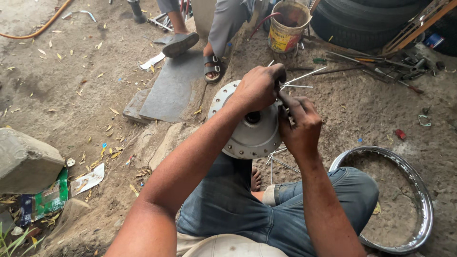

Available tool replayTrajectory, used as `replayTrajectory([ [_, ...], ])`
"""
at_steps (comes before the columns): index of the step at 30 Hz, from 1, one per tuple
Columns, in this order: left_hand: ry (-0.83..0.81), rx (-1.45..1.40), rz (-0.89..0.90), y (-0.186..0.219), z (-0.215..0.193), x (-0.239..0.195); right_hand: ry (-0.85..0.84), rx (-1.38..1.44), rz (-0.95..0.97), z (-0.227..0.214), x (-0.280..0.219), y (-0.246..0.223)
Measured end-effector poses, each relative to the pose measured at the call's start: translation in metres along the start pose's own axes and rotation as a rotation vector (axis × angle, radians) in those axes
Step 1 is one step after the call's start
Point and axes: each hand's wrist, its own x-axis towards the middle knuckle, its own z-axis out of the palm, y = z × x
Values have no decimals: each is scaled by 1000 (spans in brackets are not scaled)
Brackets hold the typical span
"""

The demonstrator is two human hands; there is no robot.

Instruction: The person sits on the ground and inserts metal spokes into the holes of a wheel hub, then attaches them to a wheel rim. The person handles the hub and rim, inserting and adjusting the spokes by hand.

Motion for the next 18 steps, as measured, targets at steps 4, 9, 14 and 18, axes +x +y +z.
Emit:
replayTrajectory([
  [4, 27, -101, 100, -6, -3, 0, 50, 91, 84, 5, -19, 8],
  [9, -233, -513, 136, -18, -17, 5, 3, 577, 649, 28, -41, 19],
  [14, -302, -541, 216, -28, -22, 6, -37, 748, 555, 55, -59, 27],
  [18, -273, -490, 155, -25, -20, 7, -66, 1020, 622, 57, -63, 27],
])
